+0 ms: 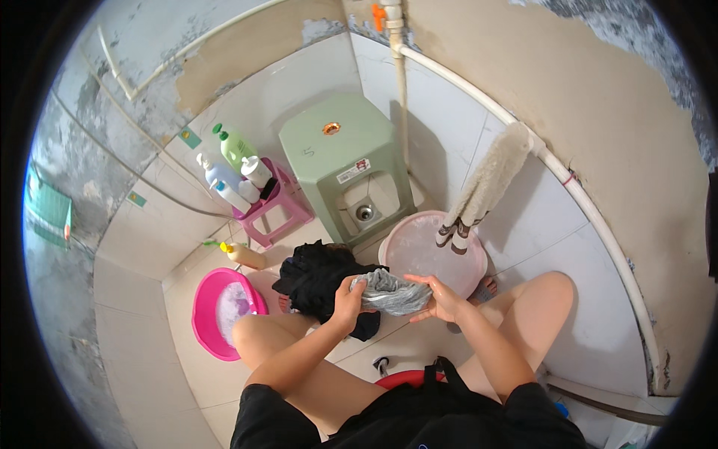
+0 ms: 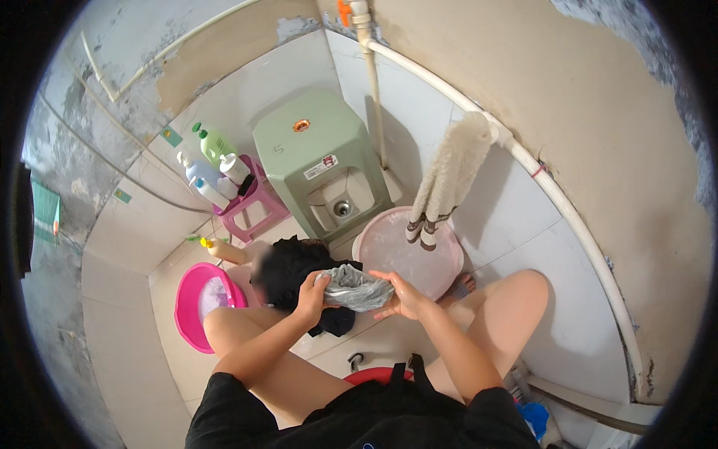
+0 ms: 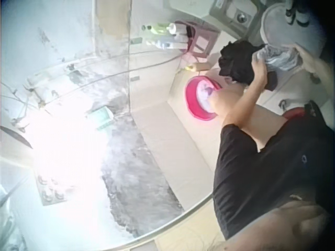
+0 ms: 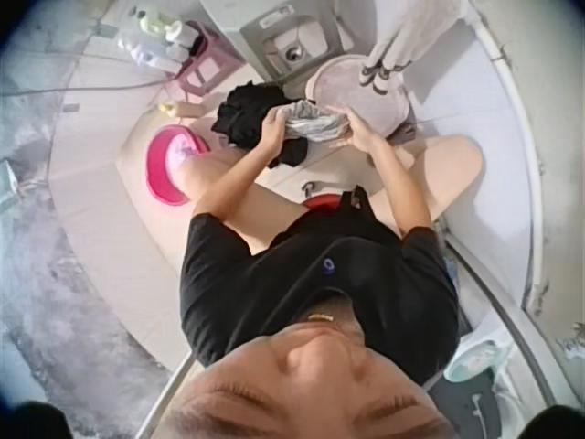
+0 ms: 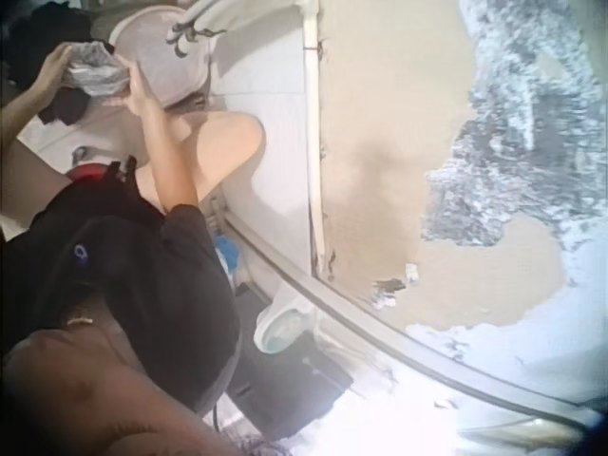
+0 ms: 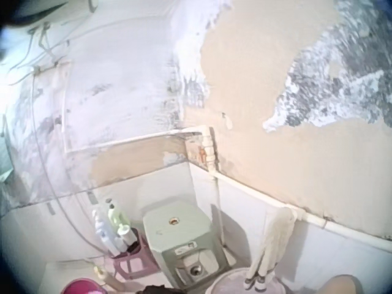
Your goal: The person sits on the floor and washes clothes by hand in a pink basin filled with water. They scrub and rinse a light-colored towel and several dark garments, placing the cleaned items on a nearby green stool.
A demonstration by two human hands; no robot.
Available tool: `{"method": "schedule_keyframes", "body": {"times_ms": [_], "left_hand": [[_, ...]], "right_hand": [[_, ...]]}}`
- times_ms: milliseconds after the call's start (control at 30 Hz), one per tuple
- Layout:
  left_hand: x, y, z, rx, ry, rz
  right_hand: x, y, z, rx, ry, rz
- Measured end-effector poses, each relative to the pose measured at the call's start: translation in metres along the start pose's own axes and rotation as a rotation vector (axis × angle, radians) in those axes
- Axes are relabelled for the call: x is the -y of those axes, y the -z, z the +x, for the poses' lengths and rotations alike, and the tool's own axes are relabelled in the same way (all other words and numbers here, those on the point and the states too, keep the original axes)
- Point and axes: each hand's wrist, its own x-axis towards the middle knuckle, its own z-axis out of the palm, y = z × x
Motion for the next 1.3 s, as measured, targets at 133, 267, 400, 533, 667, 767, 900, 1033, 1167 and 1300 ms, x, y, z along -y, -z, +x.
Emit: {"method": "schedule_keyframes", "body": {"times_ms": [133, 267, 400, 533, 667, 767, 900, 1033, 1167, 1300], "left_hand": [[-0.008, -0.008, 0.003, 0.088, 0.101, -0.154], [-0.022, -0.001, 0.008, 0.118, 0.184, -0.443], [-0.052, 0.010, 0.011, 0.049, 0.117, -0.572], [-0.079, 0.024, 0.012, 0.035, 0.011, -0.520], [-0.082, 0.034, 0.015, 0.081, 0.001, -0.489], [-0.088, 0.014, 0.021, 0.152, -0.017, -0.462], [-0.082, 0.021, 0.023, 0.152, -0.028, -0.384], [-0.075, 0.018, 0.018, 0.184, -0.025, -0.251], [-0.051, -0.001, 0.024, 0.253, -0.036, -0.076], [-0.013, -0.016, 0.025, 0.332, -0.065, 0.035]], "right_hand": [[0.010, -0.009, -0.011, -0.182, 0.120, -0.135], [0.037, -0.029, 0.005, -0.242, 0.370, -0.036], [0.100, -0.084, 0.030, -0.235, 0.766, -0.132], [0.167, -0.154, 0.073, -0.132, 1.058, -0.117], [0.189, -0.190, 0.135, -0.325, 1.069, -0.333], [0.197, -0.101, 0.193, -0.645, 0.952, -0.959], [0.132, -0.077, 0.168, -0.655, 1.254, -1.329], [0.110, -0.105, 0.066, -0.823, 1.283, -0.885], [0.129, -0.065, -0.016, -1.182, 1.517, -0.637], [0.158, -0.023, -0.054, -1.569, 1.590, -0.633]]}}
